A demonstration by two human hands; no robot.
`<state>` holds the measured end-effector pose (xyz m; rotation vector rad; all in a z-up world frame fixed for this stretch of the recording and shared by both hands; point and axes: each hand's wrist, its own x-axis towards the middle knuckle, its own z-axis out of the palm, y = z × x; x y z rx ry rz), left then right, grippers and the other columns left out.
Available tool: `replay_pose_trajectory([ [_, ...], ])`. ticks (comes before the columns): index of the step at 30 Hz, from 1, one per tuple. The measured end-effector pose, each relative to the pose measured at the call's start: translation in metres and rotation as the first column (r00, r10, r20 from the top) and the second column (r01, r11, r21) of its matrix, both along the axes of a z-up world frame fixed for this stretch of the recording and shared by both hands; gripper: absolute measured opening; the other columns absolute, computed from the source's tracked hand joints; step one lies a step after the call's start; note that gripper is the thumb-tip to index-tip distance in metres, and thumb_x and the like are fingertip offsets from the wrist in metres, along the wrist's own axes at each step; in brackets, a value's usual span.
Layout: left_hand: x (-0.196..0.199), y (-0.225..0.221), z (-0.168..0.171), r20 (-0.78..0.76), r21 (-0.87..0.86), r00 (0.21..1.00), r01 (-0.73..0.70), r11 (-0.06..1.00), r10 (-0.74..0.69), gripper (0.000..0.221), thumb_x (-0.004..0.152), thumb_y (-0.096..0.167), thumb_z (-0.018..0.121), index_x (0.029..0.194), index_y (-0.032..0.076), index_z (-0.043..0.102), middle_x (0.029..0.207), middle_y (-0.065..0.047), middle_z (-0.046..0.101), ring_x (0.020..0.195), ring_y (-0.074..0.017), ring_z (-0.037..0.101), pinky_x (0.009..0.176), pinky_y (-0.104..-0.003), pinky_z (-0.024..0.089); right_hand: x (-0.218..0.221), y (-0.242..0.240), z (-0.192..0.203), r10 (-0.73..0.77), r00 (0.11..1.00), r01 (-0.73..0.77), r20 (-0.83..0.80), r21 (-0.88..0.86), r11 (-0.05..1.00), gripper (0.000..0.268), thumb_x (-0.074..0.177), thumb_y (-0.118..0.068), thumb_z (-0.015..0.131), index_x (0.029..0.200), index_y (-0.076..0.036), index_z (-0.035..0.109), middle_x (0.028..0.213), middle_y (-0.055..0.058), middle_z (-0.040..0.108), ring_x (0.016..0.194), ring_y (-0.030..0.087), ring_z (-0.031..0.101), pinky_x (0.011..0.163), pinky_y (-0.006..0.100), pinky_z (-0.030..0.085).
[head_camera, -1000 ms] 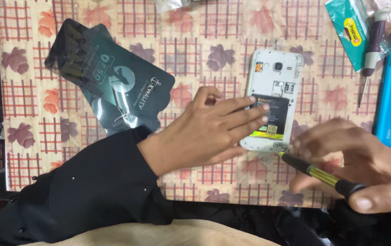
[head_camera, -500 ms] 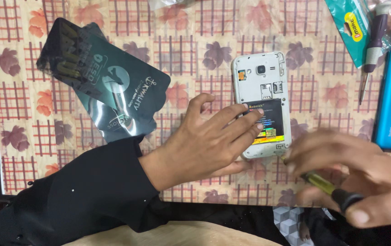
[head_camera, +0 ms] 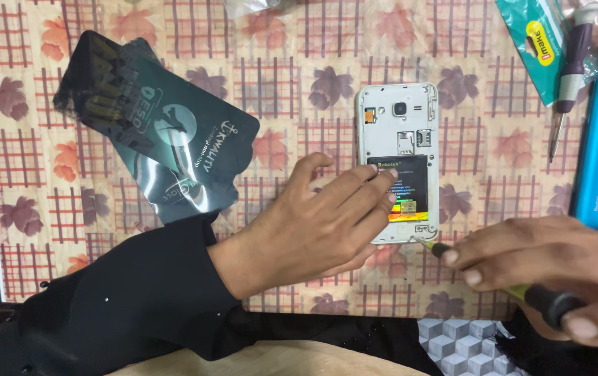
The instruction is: The person uses a screwdriver to remove screws and detach components from two different smartphones. They remove the back cover and battery from a white phone and manipulate internal parts of a black phone.
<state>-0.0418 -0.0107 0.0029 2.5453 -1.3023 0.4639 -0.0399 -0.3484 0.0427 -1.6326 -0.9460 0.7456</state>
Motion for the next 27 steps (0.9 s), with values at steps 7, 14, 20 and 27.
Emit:
replay_pose_trajectory([
  [7,0.002,-0.002,-0.003,0.097,-0.020,0.995,0.020,1.000,-0.018,0.025,0.099,0.026,0.065,0.111,0.007,0.075,0.131,-0.011,0.070,0.122,-0.0226,0.064,0.085,-0.038,0.056,0.002,-0.013,-0.010,-0.001,0.994,0.001,-0.105,-0.002,1.000,0.049,0.106,-0.040,0.050,0.130,0.000,0.064,0.138,0.024,0.057,0.119,0.039,0.070,0.104,0.053,0.063],
  [14,0.002,-0.001,-0.005,0.089,-0.011,0.996,0.025,1.000,-0.024,0.022,0.100,0.024,0.064,0.108,0.007,0.075,0.129,-0.012,0.072,0.122,-0.0230,0.066,0.081,-0.037,0.056,0.005,-0.021,-0.023,0.030,0.999,-0.029,-0.015,0.050,0.998,0.053,0.108,-0.043,0.043,0.128,0.001,0.064,0.137,0.021,0.062,0.126,0.043,0.065,0.108,0.056,0.056],
  [20,0.000,0.000,-0.003,0.075,-0.028,0.997,0.017,0.999,-0.015,0.026,0.099,0.029,0.063,0.107,0.007,0.074,0.129,-0.012,0.071,0.122,-0.0235,0.065,0.081,-0.038,0.056,-0.009,-0.012,-0.016,-0.111,0.986,0.114,0.121,-0.016,0.993,0.052,0.104,-0.049,0.046,0.125,-0.004,0.061,0.135,0.014,0.062,0.121,0.033,0.067,0.115,0.054,0.051],
  [27,0.001,0.001,-0.003,0.081,-0.017,0.997,0.020,1.000,-0.018,0.024,0.100,0.027,0.063,0.108,0.007,0.074,0.131,-0.012,0.070,0.123,-0.0230,0.065,0.080,-0.037,0.055,-0.014,-0.023,-0.026,-0.081,0.994,0.080,0.073,0.016,0.997,0.047,0.102,-0.050,0.049,0.126,-0.013,0.064,0.130,0.011,0.067,0.120,0.028,0.068,0.112,0.054,0.050],
])
